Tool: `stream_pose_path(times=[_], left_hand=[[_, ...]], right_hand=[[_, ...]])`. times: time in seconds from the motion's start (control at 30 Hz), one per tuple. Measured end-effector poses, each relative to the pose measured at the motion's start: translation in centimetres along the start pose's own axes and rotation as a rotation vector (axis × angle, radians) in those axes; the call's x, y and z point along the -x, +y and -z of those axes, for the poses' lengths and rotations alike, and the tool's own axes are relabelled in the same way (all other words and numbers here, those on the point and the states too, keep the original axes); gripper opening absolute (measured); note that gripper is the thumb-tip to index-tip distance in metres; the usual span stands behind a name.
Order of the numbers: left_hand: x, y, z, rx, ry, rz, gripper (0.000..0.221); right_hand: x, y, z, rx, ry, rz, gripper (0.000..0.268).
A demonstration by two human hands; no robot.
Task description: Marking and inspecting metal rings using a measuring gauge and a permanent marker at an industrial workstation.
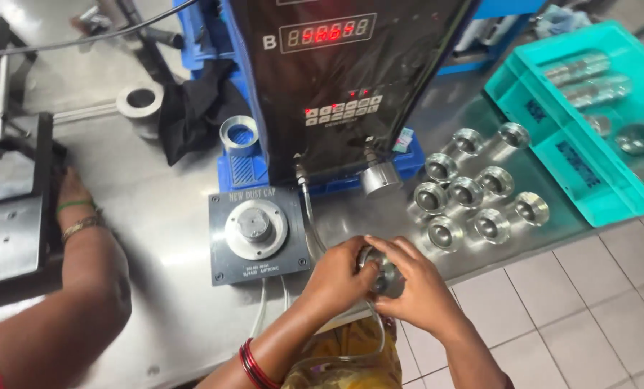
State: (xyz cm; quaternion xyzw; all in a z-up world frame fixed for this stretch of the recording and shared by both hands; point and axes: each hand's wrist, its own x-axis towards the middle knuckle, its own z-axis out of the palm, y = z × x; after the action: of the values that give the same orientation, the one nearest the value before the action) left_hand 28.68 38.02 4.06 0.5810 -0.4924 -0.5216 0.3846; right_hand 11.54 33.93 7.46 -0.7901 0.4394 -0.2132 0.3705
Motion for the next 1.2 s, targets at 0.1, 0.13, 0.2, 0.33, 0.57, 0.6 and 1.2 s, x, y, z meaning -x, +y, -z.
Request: stream_pose_path(times=[0.1, 0.13, 0.2, 0.33, 0.57, 0.6, 1.2], left_hand=[[0.8, 0.2, 1.2, -0.312, 0.163, -0.272, 0.051], [1.2, 1.1, 1.8, -0.273, 0.205, -0.283, 0.055], [2.1, 1.7, 2.9, -0.236, 0.235, -0.297, 0.061], [3.5, 0.4, 4.5, -0.136, 0.202, -0.192, 0.058], [5.0, -1.8, 6.0, 0.015, 0.153, -0.125, 0.029], [5.1, -1.7, 6.2, 0.011, 0.154, -0.125, 0.029], [7.6, -2.6, 8.7, -0.173, 0.446, -0.388, 0.016]], right_hand=[[-0.8, 2.1, -1.8, 0.001, -0.025, -0.086, 0.093], [-1.6, 3.8, -3.1, -0.135, 0.125, -0.043, 0.087], [-3.0, 5.5, -4.8, -0.267, 0.285, -0.003, 0.082], [-5.9, 4.2, -6.5, -0.486, 0.658, 0.078, 0.076], [-7.6, 3.5, -7.7, -0.549, 0.785, 0.060, 0.074], [-7.6, 3.5, -7.7, -0.553, 0.786, 0.061, 0.074], [-9.4, 6.6, -5.9, -1.067, 0.425, -0.543, 0.074]])
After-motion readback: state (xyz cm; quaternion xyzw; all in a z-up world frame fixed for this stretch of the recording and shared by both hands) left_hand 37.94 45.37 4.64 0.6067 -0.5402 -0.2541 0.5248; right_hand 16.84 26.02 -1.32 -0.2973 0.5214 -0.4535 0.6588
